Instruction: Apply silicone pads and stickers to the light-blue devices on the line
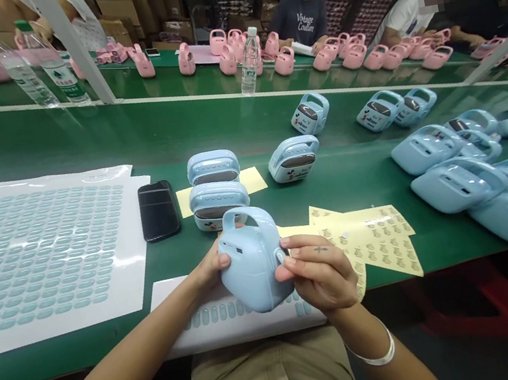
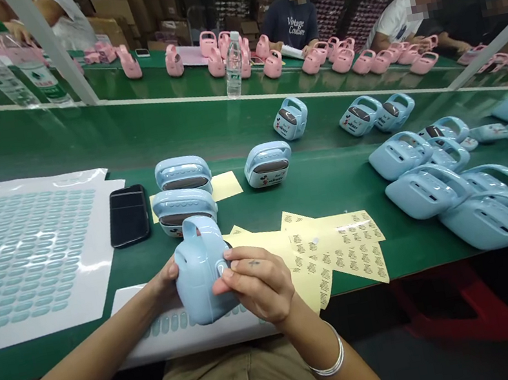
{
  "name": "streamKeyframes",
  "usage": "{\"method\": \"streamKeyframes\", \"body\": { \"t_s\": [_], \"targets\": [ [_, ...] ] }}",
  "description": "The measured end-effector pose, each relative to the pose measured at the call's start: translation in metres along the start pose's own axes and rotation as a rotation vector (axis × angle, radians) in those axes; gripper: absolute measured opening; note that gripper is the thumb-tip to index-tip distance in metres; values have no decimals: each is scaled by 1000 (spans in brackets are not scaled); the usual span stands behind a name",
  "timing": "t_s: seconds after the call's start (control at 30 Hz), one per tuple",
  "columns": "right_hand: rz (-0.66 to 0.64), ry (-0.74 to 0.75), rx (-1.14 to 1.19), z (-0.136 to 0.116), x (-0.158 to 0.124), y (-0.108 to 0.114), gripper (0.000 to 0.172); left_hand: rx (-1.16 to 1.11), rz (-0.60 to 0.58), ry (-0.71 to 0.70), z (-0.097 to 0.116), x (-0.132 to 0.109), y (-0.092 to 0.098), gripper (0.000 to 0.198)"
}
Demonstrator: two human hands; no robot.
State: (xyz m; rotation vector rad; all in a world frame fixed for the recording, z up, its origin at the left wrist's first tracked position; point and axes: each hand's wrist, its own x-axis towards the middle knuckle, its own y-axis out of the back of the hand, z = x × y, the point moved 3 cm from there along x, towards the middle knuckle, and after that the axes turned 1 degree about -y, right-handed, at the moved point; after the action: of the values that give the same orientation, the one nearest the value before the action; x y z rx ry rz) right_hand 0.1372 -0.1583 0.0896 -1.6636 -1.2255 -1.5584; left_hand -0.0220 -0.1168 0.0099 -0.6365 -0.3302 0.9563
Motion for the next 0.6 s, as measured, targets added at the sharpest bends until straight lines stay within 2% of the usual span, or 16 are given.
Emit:
{"method": "streamKeyframes", "body": {
  "t_s": [0.17,0.2,0.27,0.33,0.47,0.53,0.6],
  "targets": [
    [-96,-111,80,5,1,1,5,1,-45,-22,2,1,-4,65],
    [-128,-103,90,5,1,2,10,-8,-52,-23,3,2,-4,65],
    [-213,-98,93,8,-1,5,34,-52,-68,-9,2,4,-4,64],
    [-316,-186,154,15,-3,5,53,-128,-80,39,0,6,-4,63],
    [-365,-493,444,35,-5,-4,46,-196,-162,185,-4,6,-6,65],
    [-422,-522,552,41,-3,-15,56,-145,-246,223,-4,4,-10,67],
    [-493,-467,615,43,4,-24,61,-93,-308,233,-3,2,-14,65]
  ]
}}
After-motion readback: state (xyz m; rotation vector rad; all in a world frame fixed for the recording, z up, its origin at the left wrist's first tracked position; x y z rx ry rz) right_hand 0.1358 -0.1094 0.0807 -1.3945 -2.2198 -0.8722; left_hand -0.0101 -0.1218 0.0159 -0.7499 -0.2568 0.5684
